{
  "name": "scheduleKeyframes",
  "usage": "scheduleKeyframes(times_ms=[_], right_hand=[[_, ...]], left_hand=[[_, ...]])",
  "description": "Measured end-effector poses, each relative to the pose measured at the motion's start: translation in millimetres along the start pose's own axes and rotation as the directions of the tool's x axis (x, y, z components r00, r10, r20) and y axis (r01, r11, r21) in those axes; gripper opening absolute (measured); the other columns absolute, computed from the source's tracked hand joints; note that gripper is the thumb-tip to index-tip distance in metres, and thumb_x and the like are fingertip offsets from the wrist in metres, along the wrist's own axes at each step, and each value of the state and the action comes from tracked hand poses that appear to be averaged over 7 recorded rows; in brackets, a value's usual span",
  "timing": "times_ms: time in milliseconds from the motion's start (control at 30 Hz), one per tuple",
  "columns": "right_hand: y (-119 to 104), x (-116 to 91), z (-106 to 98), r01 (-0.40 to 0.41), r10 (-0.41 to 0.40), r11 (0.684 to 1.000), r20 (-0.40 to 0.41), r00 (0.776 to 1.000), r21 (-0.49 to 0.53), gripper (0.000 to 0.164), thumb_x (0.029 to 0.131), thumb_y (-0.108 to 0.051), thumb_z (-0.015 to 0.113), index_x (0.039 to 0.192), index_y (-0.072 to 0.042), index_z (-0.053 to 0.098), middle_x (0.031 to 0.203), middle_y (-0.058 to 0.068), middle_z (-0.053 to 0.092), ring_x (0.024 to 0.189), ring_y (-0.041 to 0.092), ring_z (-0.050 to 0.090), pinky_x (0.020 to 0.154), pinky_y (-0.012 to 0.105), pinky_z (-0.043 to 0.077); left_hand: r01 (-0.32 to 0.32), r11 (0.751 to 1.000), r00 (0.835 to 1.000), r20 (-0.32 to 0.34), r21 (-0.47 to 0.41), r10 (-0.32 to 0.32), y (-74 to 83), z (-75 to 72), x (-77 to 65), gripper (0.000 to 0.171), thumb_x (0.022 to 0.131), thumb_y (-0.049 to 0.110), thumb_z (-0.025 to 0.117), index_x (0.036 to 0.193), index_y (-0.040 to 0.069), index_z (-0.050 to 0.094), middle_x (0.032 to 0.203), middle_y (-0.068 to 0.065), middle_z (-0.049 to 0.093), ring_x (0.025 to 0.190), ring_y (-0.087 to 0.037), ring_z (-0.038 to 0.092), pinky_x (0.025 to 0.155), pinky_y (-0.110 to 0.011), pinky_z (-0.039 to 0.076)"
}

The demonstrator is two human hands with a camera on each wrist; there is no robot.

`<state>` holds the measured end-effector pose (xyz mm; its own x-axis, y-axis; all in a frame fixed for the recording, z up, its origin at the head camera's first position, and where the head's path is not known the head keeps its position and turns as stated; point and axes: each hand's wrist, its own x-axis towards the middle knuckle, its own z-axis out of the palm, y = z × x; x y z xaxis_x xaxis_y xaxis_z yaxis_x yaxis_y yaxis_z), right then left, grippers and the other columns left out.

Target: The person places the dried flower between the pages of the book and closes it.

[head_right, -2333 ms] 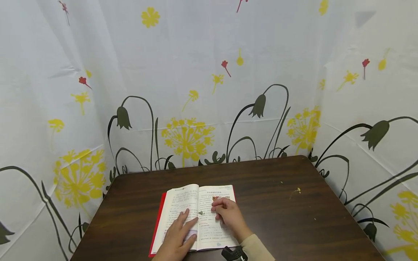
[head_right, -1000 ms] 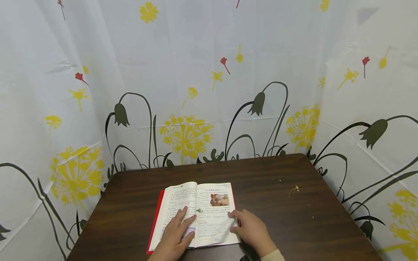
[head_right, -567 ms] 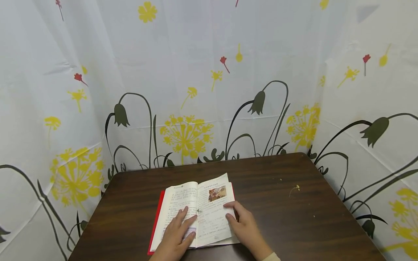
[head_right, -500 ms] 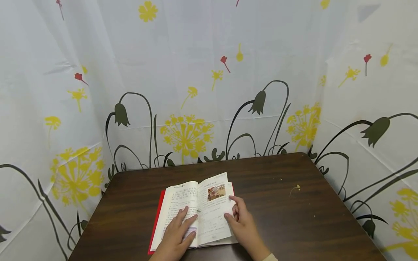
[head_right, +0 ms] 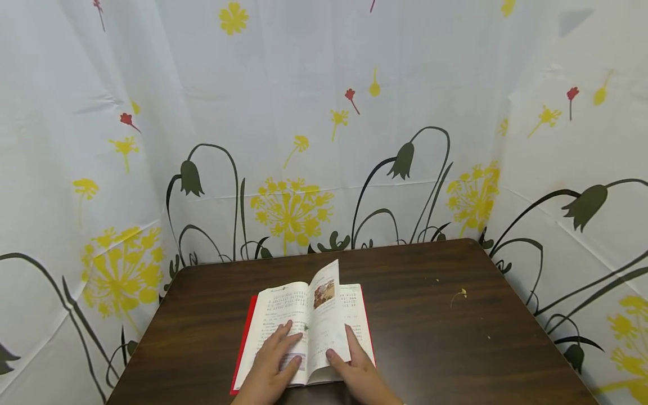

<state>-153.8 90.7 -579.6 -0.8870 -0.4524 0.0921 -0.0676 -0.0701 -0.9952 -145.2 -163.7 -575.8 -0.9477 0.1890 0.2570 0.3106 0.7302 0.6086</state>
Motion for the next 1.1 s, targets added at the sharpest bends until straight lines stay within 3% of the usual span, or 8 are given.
scheduleKeyframes(times_ms=[133,233,433,567,700,767,933,1100], right_hand=[[12.3,1.7,4.7,0.216,-0.157,0.931,0.210,0.965,-0.296,0.071,0.112,-0.021,0.061,0.173,-0.013,0.025,0.174,0.016,0.039,0.156,0.016,0.046,0.125,0.028,0.041],[22.2,5.0,7.7,0.400,-0.257,0.749,0.325,0.910,-0.529,0.069,0.110,-0.033,0.066,0.171,-0.020,0.035,0.176,0.009,0.040,0.157,0.026,0.045,0.125,0.046,0.043],[32.1,5.4,13.8,0.468,-0.267,0.558,0.385,0.883,-0.686,0.059,0.110,-0.048,0.062,0.165,-0.032,0.047,0.176,0.003,0.042,0.157,0.025,0.048,0.115,0.061,0.049],[29.4,4.7,15.3,0.456,-0.230,0.556,0.398,0.888,-0.695,0.053,0.111,-0.048,0.058,0.163,-0.041,0.048,0.177,0.000,0.040,0.156,0.021,0.048,0.116,0.056,0.049],[23.7,5.2,15.9,0.477,-0.247,0.547,0.412,0.877,-0.688,0.046,0.113,-0.044,0.056,0.159,-0.043,0.054,0.175,0.004,0.043,0.156,0.026,0.049,0.114,0.058,0.049],[21.8,5.2,16.2,0.475,-0.247,0.557,0.410,0.878,-0.682,0.044,0.113,-0.044,0.056,0.158,-0.042,0.056,0.174,0.004,0.044,0.158,0.027,0.048,0.115,0.060,0.048],[19.4,6.5,15.8,0.522,-0.337,0.568,0.399,0.853,-0.637,0.039,0.110,-0.029,0.065,0.149,-0.028,0.066,0.161,0.003,0.060,0.145,0.023,0.060,0.111,0.054,0.055],[16.1,10.8,12.9,0.565,-0.436,0.579,0.362,0.824,-0.588,0.025,0.100,-0.012,0.077,0.124,-0.019,0.077,0.131,-0.008,0.072,0.121,0.010,0.068,0.107,0.036,0.058]], left_hand=[[0.133,0.986,0.988,-0.063,-0.099,-0.139,1.1,-2.9,4.6,0.034,0.101,0.021,0.074,0.135,0.018,0.073,0.156,-0.007,0.064,0.148,-0.036,0.058,0.119,-0.061,0.047],[0.209,0.926,0.943,-0.185,-0.314,-0.276,3.7,-5.4,8.5,0.031,0.107,0.016,0.067,0.138,0.010,0.069,0.157,-0.008,0.063,0.142,-0.028,0.062,0.115,-0.039,0.054],[-0.102,0.808,0.774,-0.557,-0.581,-0.303,16.2,-16.6,8.8,0.028,0.108,-0.010,0.051,0.134,-0.013,0.058,0.154,-0.023,0.058,0.135,-0.014,0.061,0.109,-0.014,0.048],[-0.416,0.883,0.597,-0.798,-0.216,0.086,30.3,-28.5,14.8,0.014,0.094,-0.018,0.055,0.105,-0.017,0.064,0.128,-0.033,0.067,0.121,-0.019,0.067,0.109,-0.018,0.049],[-0.674,0.729,0.373,-0.796,0.120,0.477,33.0,-33.9,25.7,0.011,0.090,-0.011,0.062,0.082,-0.010,0.068,0.096,-0.028,0.077,0.088,-0.032,0.070,0.095,-0.025,0.056],[-0.724,0.686,0.446,-0.706,0.077,0.550,29.1,-29.8,22.9,0.011,0.090,-0.011,0.064,0.088,-0.006,0.074,0.096,-0.022,0.079,0.088,-0.035,0.072,0.099,-0.026,0.057],[-0.443,0.886,0.895,-0.122,-0.138,0.429,15.7,-8.4,1.9,0.040,0.099,0.007,0.073,0.139,0.011,0.071,0.138,-0.006,0.077,0.139,-0.033,0.067,0.125,-0.037,0.046],[-0.271,0.957,0.937,0.199,-0.102,0.286,14.5,2.1,0.7,0.041,0.113,0.031,0.059,0.149,0.015,0.066,0.155,-0.007,0.066,0.150,-0.038,0.056,0.113,-0.074,0.045]])
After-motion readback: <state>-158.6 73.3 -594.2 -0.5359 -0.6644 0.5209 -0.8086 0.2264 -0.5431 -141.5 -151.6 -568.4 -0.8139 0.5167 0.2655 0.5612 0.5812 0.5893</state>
